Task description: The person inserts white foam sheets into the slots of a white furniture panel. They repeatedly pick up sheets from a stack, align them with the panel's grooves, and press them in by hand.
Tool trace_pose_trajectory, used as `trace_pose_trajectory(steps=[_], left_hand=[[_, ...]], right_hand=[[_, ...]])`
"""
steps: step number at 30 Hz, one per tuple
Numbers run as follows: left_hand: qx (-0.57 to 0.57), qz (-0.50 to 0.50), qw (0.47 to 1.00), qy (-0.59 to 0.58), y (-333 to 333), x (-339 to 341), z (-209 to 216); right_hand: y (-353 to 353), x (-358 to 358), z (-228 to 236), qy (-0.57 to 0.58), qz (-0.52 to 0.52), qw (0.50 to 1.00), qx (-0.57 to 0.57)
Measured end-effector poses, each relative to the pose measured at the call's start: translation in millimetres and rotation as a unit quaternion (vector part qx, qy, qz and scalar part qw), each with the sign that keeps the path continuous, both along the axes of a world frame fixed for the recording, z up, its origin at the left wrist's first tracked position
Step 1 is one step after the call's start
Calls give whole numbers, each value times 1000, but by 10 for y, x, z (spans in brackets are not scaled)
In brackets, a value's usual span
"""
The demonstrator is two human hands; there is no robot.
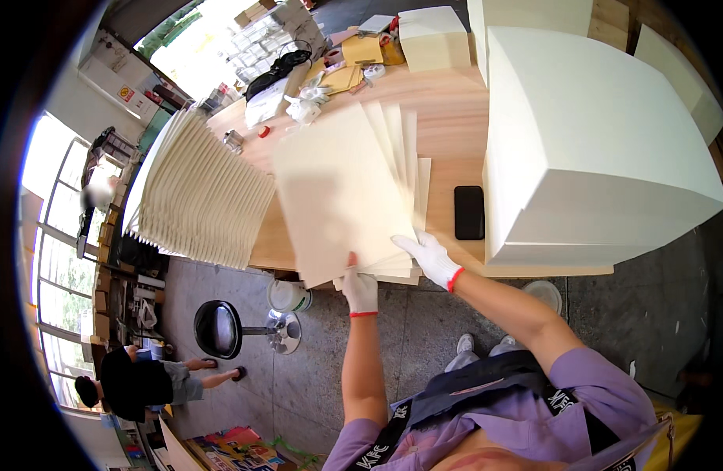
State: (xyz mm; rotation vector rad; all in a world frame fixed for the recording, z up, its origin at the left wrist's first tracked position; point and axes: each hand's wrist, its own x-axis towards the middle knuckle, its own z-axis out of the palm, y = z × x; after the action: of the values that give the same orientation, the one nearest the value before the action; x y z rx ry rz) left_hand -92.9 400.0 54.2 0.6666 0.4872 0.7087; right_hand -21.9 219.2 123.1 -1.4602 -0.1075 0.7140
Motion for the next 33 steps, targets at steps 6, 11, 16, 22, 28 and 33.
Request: trace_pose_trajectory(steps=[6,11,16,22,28,33], left_hand=[[-111,-65,987,98,-25,47,-569],[-113,-41,987,109,-61,53,-495],[-123,-60,986,96,-18,61,-584],[-220,-25,970,104,91,25,-507],[-81,-116,967,-210,320,-338,-437],[451,-53,808,-375,-1217,158,2378]], right_hand=[[238,121,-1340,109,-63,988,84],[155,68,-1008,130,-75,986,78],[143,95,-929,164,-81,982,41],[98,20,-990,217,-58,966,125],[-1112,-547,-616,182,227,954,78],[-2715,-613,985,4,225,974,-32]])
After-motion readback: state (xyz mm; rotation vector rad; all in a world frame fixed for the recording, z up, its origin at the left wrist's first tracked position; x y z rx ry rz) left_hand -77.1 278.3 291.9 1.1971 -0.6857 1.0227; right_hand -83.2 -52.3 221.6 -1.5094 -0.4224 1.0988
